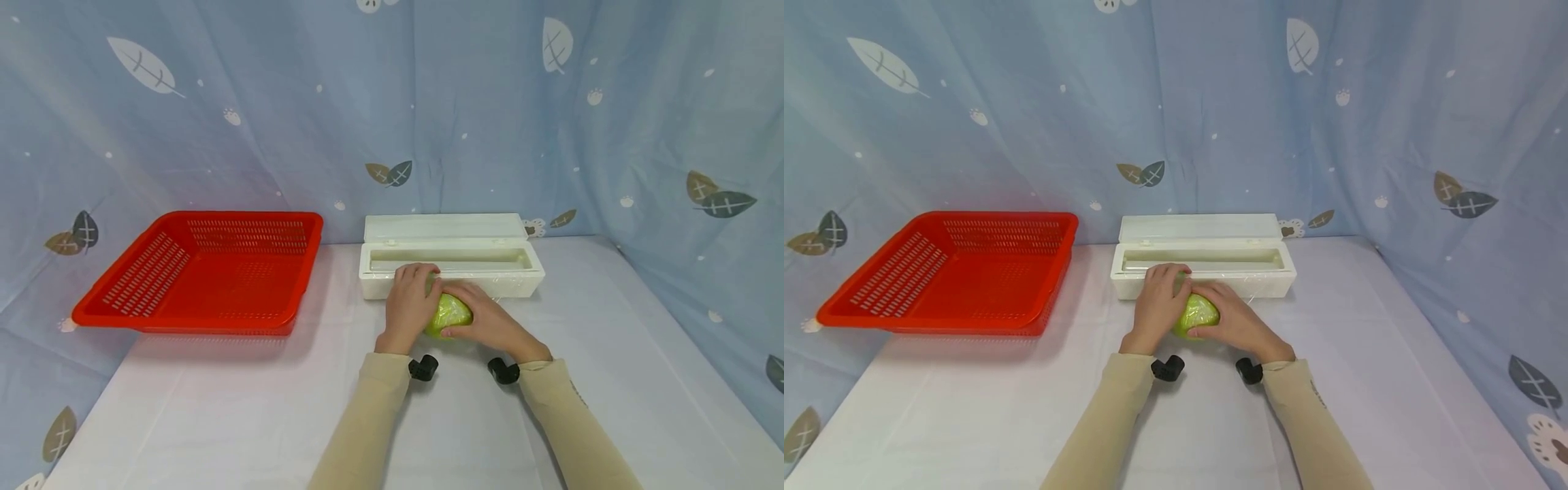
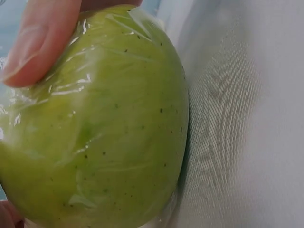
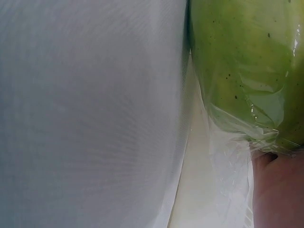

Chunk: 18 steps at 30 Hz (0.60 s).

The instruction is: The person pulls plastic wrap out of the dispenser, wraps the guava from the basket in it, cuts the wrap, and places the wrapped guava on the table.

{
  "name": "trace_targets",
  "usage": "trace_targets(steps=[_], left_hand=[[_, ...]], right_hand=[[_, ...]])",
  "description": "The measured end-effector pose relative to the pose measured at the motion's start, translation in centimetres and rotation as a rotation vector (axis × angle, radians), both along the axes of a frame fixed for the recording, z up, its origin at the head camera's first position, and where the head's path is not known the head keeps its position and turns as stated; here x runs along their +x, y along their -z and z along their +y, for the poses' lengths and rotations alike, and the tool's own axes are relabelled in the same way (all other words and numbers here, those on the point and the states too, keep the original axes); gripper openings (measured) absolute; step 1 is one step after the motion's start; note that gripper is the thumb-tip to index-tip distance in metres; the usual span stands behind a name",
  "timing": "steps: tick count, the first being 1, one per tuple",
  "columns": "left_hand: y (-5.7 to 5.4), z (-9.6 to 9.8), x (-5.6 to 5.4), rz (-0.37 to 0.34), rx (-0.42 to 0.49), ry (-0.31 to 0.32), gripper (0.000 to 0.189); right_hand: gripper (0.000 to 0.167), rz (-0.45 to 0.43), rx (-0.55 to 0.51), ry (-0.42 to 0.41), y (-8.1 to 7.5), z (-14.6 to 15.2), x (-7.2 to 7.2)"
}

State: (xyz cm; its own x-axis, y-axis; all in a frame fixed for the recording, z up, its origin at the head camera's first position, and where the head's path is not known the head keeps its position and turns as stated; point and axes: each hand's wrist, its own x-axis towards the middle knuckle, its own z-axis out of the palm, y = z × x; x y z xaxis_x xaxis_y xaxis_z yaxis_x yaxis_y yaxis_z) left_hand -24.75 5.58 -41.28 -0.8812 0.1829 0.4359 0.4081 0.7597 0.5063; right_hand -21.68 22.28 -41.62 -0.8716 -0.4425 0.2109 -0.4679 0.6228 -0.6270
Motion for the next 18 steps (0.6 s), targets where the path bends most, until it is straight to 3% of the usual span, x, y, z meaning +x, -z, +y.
trace_targets(steps=[18], left_hand=[[0.26,-0.54,-0.16,0.024,0.035,-0.012,0.016]], right_hand=[[0.072,0.011,-0.001,-0.027,0.16,0.17,-0.12]])
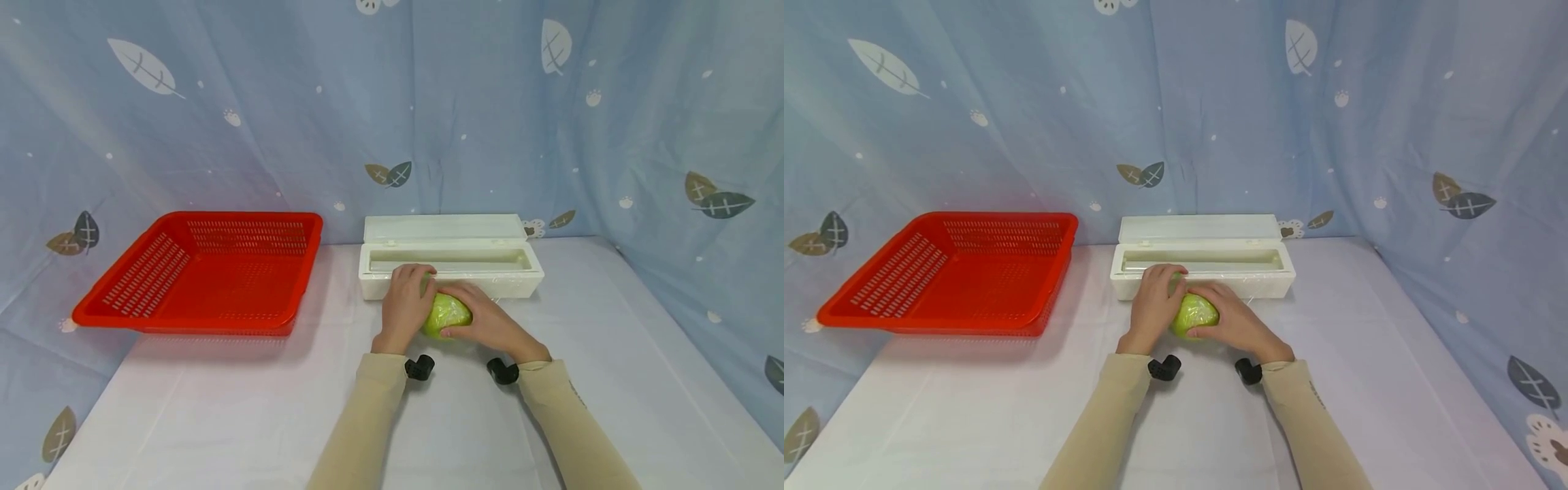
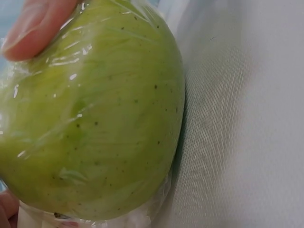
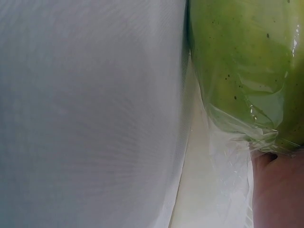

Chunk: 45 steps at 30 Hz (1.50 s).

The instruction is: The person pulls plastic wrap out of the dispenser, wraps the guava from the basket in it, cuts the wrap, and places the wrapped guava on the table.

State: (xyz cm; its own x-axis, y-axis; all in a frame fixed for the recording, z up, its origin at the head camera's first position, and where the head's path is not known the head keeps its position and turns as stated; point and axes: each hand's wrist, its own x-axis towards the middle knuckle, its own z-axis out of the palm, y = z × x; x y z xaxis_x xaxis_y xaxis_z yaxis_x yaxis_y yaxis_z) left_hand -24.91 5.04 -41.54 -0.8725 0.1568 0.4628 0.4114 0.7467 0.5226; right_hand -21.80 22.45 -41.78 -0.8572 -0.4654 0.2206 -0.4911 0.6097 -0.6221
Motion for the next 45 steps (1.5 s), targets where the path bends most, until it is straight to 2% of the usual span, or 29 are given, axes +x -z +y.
trace_targets(steps=[19,35,45], left_hand=[[0.0,-0.6,-0.1,-0.03,0.032,-0.034,0.014],[-0.5,-1.1,-0.2,-0.005,0.057,-0.046,0.012],[-0.1,-1.4,-0.4,-0.002,0.056,-0.064,0.011]], right_hand=[[0.074,-0.002,-0.012,0.014,0.0,0.0,0.1],[0.075,0.004,0.0,0.018,-0.1,0.1,0.0],[0.076,-0.014,0.006,0.032,0.0,0.1,0.0]])
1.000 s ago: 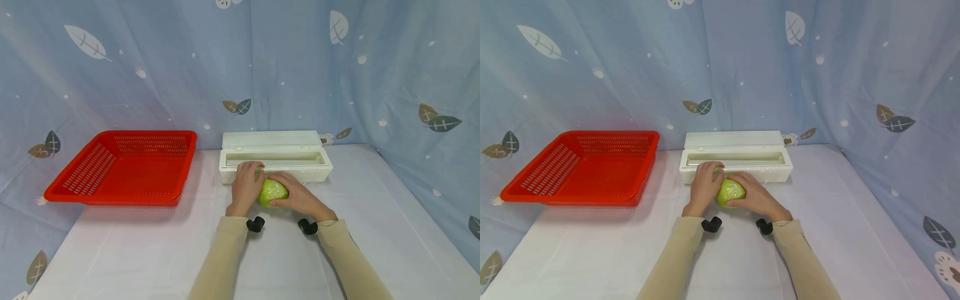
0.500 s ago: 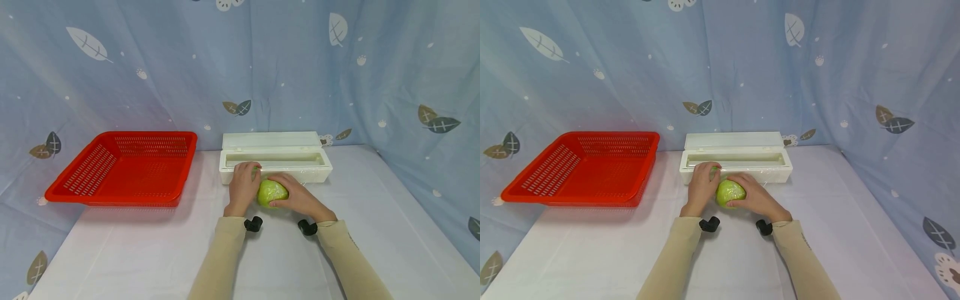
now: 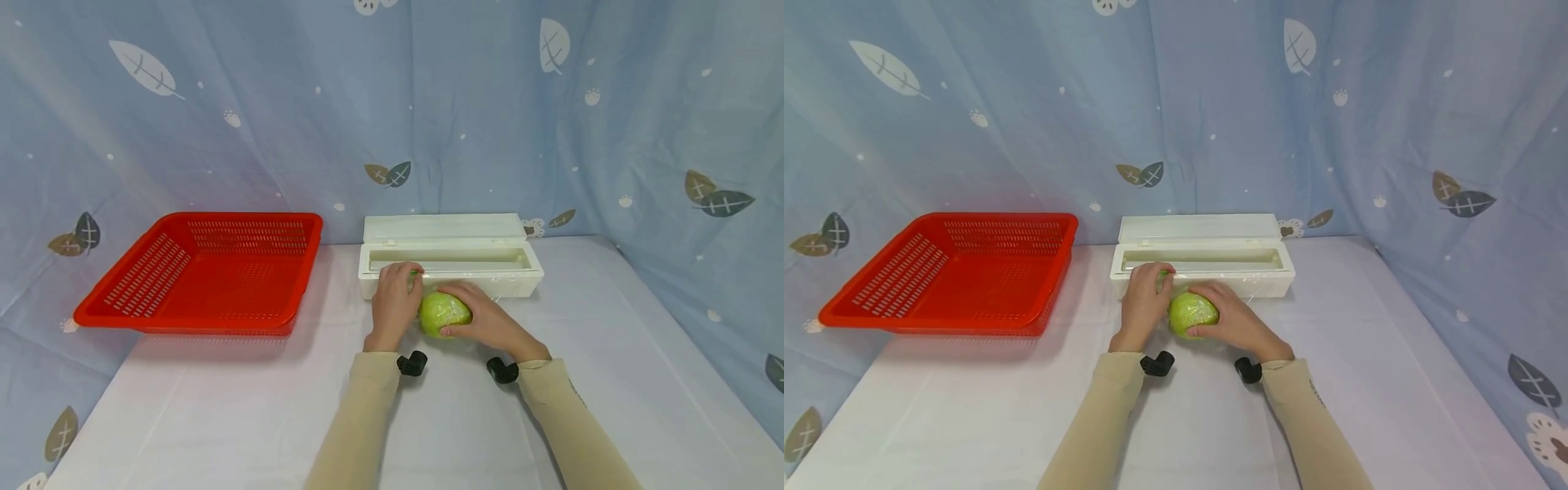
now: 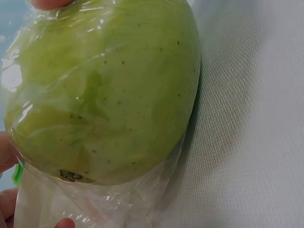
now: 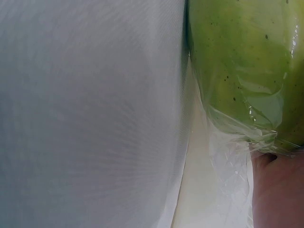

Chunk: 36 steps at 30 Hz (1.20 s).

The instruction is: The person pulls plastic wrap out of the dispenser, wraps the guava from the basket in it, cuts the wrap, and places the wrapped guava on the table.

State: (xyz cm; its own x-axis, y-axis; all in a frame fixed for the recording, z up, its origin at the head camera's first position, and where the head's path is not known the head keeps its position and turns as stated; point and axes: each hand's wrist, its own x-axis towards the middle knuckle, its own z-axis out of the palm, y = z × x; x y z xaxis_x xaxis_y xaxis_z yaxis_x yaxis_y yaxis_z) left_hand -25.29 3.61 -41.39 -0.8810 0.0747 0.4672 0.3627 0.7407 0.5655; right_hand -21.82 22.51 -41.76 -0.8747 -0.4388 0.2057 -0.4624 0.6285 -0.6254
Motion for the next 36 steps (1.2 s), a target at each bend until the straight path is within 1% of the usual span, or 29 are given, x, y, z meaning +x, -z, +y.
trace_targets(steps=[9,14,24,30,36], left_hand=[[-0.03,-0.24,-0.16,-0.009,0.006,-0.014,0.01],[-0.11,-0.3,-0.28,-0.001,0.011,-0.023,0.009],[-0.34,-0.39,-0.06,-0.002,0.038,-0.034,0.009],[-0.31,-0.31,-0.02,-0.017,0.044,-0.048,0.008],[-0.25,-0.25,0.06,-0.024,0.054,-0.05,0.015]], right_hand=[[0.076,-0.013,0.015,0.011,-0.05,-0.08,-0.1],[0.076,0.002,0.01,0.007,-0.09,-0.03,-0.15],[0.076,0.001,0.004,0.013,0.09,0.08,-0.1],[0.076,-0.005,0.002,0.016,0.13,0.09,0.01],[0.076,0.005,0.002,0.011,-0.07,0.11,0.11]])
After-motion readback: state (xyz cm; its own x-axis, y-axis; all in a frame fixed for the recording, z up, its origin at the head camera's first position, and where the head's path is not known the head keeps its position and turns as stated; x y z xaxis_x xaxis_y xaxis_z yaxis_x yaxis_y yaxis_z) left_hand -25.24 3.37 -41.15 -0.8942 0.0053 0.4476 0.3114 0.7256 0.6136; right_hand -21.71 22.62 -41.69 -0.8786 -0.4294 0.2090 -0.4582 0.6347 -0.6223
